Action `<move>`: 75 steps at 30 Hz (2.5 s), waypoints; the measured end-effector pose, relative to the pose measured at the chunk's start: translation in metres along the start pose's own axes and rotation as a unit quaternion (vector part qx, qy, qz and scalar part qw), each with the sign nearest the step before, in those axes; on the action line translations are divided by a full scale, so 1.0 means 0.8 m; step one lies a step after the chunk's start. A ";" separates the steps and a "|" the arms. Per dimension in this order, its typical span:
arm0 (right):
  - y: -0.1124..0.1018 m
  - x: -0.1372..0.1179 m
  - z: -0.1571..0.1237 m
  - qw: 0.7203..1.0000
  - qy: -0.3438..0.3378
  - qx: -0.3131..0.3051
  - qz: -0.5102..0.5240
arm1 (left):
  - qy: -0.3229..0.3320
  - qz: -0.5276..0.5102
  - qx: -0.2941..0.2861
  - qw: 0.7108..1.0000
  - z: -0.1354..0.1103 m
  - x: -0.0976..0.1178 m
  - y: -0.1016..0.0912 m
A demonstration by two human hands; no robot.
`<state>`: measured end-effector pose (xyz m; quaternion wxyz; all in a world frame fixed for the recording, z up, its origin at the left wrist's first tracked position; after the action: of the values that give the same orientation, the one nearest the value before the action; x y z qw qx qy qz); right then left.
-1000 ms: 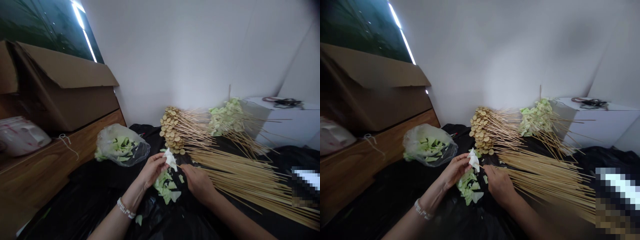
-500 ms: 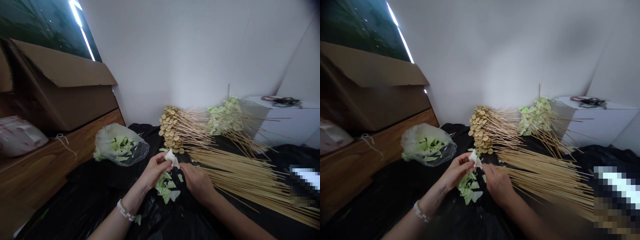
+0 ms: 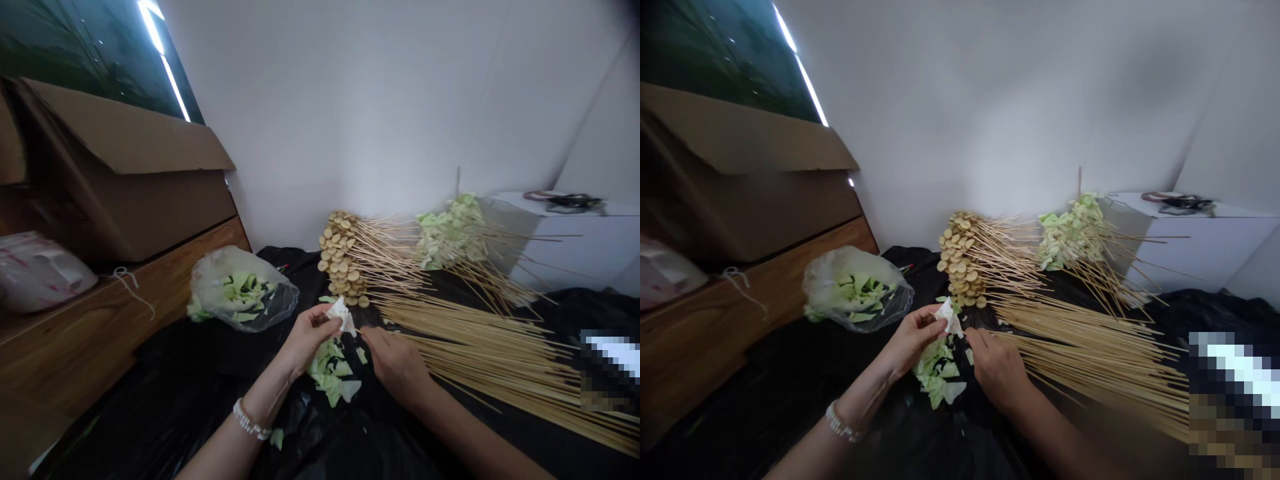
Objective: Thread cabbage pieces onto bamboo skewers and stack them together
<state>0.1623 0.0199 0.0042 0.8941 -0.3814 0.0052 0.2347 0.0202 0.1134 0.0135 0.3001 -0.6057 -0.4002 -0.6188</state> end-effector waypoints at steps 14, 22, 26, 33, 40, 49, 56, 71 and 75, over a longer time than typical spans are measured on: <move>-0.020 0.043 0.003 0.995 0.049 0.036 -0.081 | 0.144 0.555 0.068 0.816 0.009 0.014 -0.036; -0.014 0.044 0.003 0.986 0.087 -0.033 -0.135 | 0.178 0.606 0.045 0.774 0.011 0.009 -0.031; -0.007 0.043 0.003 0.978 0.116 -0.095 -0.145 | 0.168 0.618 -0.008 0.768 0.020 0.000 -0.034; -0.007 0.039 0.004 0.977 0.127 -0.115 -0.129 | 0.172 0.580 -0.038 0.795 0.028 -0.006 -0.038; -0.009 0.043 0.005 0.974 0.136 -0.109 -0.147 | 0.222 0.349 0.178 0.893 0.027 0.014 -0.057; -0.005 0.029 0.003 0.994 0.034 -0.050 -0.094 | 0.061 -0.010 0.117 0.991 0.023 0.004 -0.046; -0.007 0.022 0.003 0.998 -0.010 -0.010 -0.061 | 0.041 -0.022 0.101 0.994 0.021 0.000 -0.045; -0.011 0.022 0.002 1.000 -0.010 0.016 -0.017 | 0.044 0.017 -0.015 0.999 0.017 0.002 -0.029; -0.011 0.022 0.002 1.000 -0.017 0.018 -0.019 | 0.085 0.068 0.064 0.992 0.019 0.003 -0.037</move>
<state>0.1810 0.0232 0.0082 0.9049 -0.3617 -0.0130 0.2241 0.0023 0.1415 0.0113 0.4124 -0.5564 -0.3702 -0.6191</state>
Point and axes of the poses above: each hand's wrist, its own z-axis towards the middle knuckle, its own y-axis out of the palm, x = y × z, the point moved 4 cm from there along z, towards the middle knuckle, and after that the axes turned 9 degrees about z, right-handed, at the moved point
